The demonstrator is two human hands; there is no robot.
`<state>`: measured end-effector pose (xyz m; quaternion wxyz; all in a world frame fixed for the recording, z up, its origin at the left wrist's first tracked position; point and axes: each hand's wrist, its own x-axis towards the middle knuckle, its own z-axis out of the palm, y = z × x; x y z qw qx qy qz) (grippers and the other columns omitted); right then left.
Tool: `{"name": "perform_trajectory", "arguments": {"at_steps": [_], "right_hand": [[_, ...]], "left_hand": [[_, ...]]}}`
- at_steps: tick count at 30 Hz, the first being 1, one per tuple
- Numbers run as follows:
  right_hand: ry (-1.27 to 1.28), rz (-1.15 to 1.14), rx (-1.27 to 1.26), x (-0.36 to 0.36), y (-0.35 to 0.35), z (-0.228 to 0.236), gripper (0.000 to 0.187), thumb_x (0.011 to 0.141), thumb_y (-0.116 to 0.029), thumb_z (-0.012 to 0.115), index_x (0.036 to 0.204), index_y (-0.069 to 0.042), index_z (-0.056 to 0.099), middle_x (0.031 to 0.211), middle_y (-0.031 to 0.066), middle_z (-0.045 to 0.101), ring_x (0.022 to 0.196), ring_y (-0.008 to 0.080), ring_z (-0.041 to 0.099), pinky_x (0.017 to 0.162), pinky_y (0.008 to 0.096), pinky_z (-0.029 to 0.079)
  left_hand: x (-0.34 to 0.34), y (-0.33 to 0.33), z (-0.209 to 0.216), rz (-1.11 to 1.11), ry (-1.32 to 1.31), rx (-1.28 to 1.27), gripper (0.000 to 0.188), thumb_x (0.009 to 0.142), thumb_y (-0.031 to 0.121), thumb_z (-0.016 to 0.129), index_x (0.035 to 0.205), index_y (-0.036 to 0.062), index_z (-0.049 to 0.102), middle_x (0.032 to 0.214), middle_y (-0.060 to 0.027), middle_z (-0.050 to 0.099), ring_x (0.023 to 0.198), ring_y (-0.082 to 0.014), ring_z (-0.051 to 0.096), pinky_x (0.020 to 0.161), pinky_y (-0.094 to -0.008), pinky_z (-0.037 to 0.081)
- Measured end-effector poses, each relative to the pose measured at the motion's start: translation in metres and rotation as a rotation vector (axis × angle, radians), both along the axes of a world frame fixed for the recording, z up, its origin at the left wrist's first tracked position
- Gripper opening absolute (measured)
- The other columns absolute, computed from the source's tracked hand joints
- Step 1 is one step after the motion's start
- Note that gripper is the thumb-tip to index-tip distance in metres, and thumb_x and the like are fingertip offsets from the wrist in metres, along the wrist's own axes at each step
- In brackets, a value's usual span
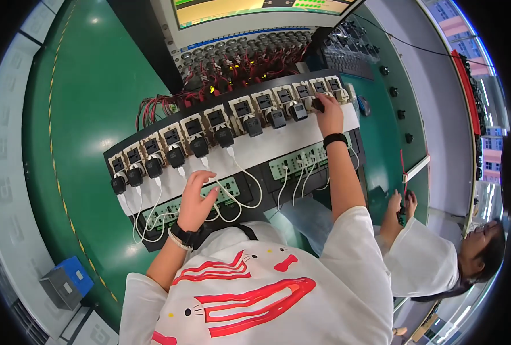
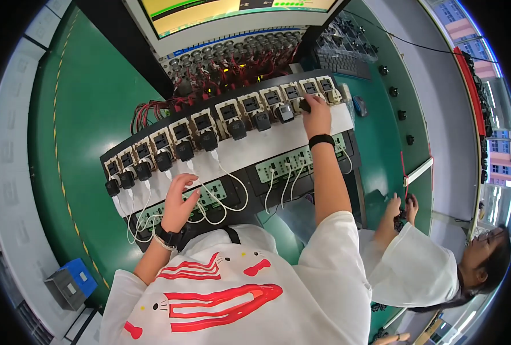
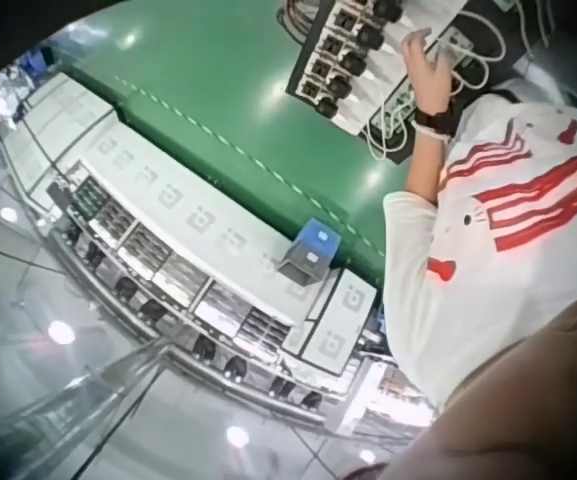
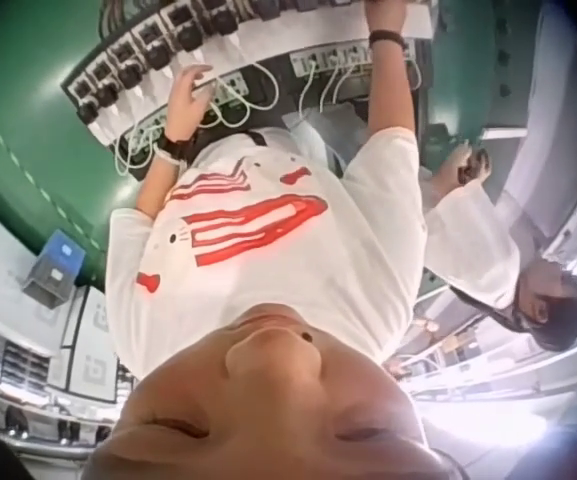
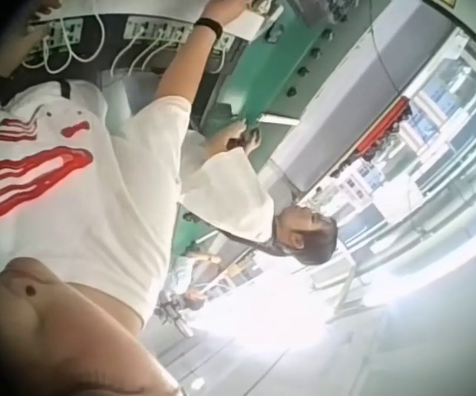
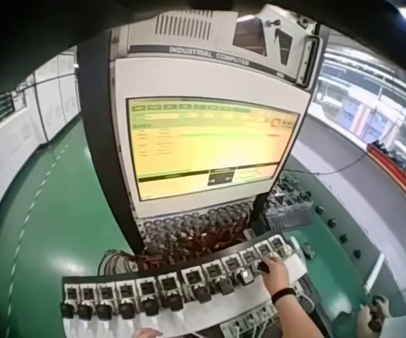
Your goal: The person picks up power adapters from a table, carries them to a testing station, and plugs them into a power strip. They then connect USB cables to the adapters, press buttons on the testing unit, and finally disconnect everything to return the adapters to the table.
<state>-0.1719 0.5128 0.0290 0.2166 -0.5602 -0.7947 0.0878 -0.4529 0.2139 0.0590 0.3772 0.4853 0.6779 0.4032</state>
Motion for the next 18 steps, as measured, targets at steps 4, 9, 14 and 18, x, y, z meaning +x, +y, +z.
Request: {"name": "perform_trajectory", "arguments": {"at_steps": [4,9,14,18], "right_hand": [[-0.054,-0.077,0.078,-0.010,-0.011,-0.008,0.046,0.067,0.006,0.062,0.110,-0.011,0.062,0.109,0.0138,0.057,0.097,0.0359,0.055,0.082,0.0422,0.047],[0.014,-0.219,-0.021,-0.017,-0.017,-0.020,0.048,0.067,0.005,0.062,0.112,-0.012,0.062,0.109,0.0156,0.057,0.097,0.0356,0.055,0.084,0.0411,0.047],[-0.004,-0.176,-0.118,-0.005,-0.004,-0.020,0.049,0.070,0.001,0.066,0.116,-0.013,0.060,0.112,0.0150,0.056,0.100,0.0348,0.055,0.085,0.0397,0.047],[0.054,-0.277,-0.133,-0.008,-0.019,-0.014,0.060,0.073,-0.003,0.067,0.130,-0.011,0.047,0.112,0.0205,0.055,0.102,0.0353,0.055,0.088,0.0373,0.045]], "left_hand": [[0.007,0.004,0.003,-0.032,-0.020,0.007,0.031,0.078,0.008,0.061,0.108,0.0045,0.054,0.108,-0.0088,0.052,0.098,-0.0222,0.053,0.085,-0.0316,0.042],[0.008,0.007,0.009,-0.047,-0.008,0.051,0.028,0.079,0.008,0.060,0.106,0.0022,0.054,0.106,-0.0109,0.053,0.098,-0.0249,0.053,0.086,-0.0323,0.042],[0.001,-0.003,0.003,-0.058,-0.014,0.058,0.028,0.079,0.008,0.060,0.106,0.0032,0.055,0.104,-0.0089,0.054,0.096,-0.0223,0.054,0.084,-0.0314,0.042],[-0.005,-0.014,0.000,-0.036,-0.086,0.033,0.027,0.080,0.008,0.059,0.106,0.0040,0.055,0.104,-0.0083,0.054,0.096,-0.0207,0.054,0.084,-0.0311,0.042]]}}
